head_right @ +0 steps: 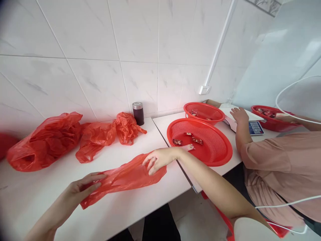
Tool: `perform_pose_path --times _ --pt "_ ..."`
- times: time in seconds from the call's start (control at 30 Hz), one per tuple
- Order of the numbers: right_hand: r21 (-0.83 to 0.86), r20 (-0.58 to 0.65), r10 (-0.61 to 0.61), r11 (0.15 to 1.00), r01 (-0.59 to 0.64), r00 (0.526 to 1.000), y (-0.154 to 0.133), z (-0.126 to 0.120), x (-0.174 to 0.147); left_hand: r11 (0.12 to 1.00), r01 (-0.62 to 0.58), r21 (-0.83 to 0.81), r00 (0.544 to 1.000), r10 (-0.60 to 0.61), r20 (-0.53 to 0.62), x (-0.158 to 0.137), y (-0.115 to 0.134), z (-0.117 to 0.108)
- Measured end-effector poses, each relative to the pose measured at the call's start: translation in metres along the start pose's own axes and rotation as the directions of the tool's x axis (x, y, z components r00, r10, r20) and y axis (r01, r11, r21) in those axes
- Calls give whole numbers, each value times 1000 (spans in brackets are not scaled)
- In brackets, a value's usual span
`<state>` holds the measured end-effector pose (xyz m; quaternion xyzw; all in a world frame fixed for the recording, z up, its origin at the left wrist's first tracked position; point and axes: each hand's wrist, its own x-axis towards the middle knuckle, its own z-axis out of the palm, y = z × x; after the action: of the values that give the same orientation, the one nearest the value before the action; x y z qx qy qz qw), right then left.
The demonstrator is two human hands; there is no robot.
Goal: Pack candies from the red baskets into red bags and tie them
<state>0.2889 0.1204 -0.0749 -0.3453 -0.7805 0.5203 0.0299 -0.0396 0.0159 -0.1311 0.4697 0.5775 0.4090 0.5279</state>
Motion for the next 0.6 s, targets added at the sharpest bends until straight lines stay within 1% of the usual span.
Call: perform_pose_path --times 0.03,0.07,0.1,0.13,0.17,0.2,0.23,0.27,0.3,0.33,0.37,0.43,0.5,0.57,0.6 --pt "117 79 -43 993 34 996 -2 -14 -7 998 2 57 1000 -3 28 -1 0 3" --pt "207 12 -106 973 101 994 -1 -28 -15 998 7 60 999 -10 42 -3 2 6" --pt "254 -118 -154 950 180 981 3 -43 -22 1000 13 26 999 -14 50 -6 4 8" --pt "246 -269 -165 941 234 949 10 -58 -29 1000 19 -25 998 -17 58 -9 7 10" --pt "183 -399 -125 960 212 908 20 -72 -34 996 20 -83 998 -15 60 -13 11 12" --pt "86 -480 -41 992 93 877 33 -83 -38 990 15 -143 998 -7 54 -17 15 14" --pt "-23 -529 66 995 -92 846 46 -90 -41 980 10 -200 999 -2 43 -22 19 16" --pt "-115 -569 166 954 -278 806 60 -94 -41 968 8 -250 1000 -2 27 -26 23 19" --pt "-164 -598 230 902 -398 768 73 -95 -40 955 9 -296 1000 -7 9 -30 26 21" --pt "-191 -622 268 860 -474 736 84 -92 -38 940 14 -340 1000 -16 -5 -34 29 25" --pt "-193 -639 282 842 -505 715 92 -87 -34 926 22 -377 999 -30 -16 -37 31 28" --pt "-181 -658 290 835 -519 695 103 -73 -24 903 38 -428 998 -58 -35 -40 33 34" --pt "-156 -691 297 828 -538 659 104 -59 -10 892 45 -450 996 -73 -44 -41 34 40" --pt "-117 -749 285 831 -543 598 101 -50 4 889 56 -455 996 -83 -40 -41 34 44" --pt "-100 -790 260 840 -534 556 99 -48 11 888 60 -456 996 -85 -35 -41 34 45"
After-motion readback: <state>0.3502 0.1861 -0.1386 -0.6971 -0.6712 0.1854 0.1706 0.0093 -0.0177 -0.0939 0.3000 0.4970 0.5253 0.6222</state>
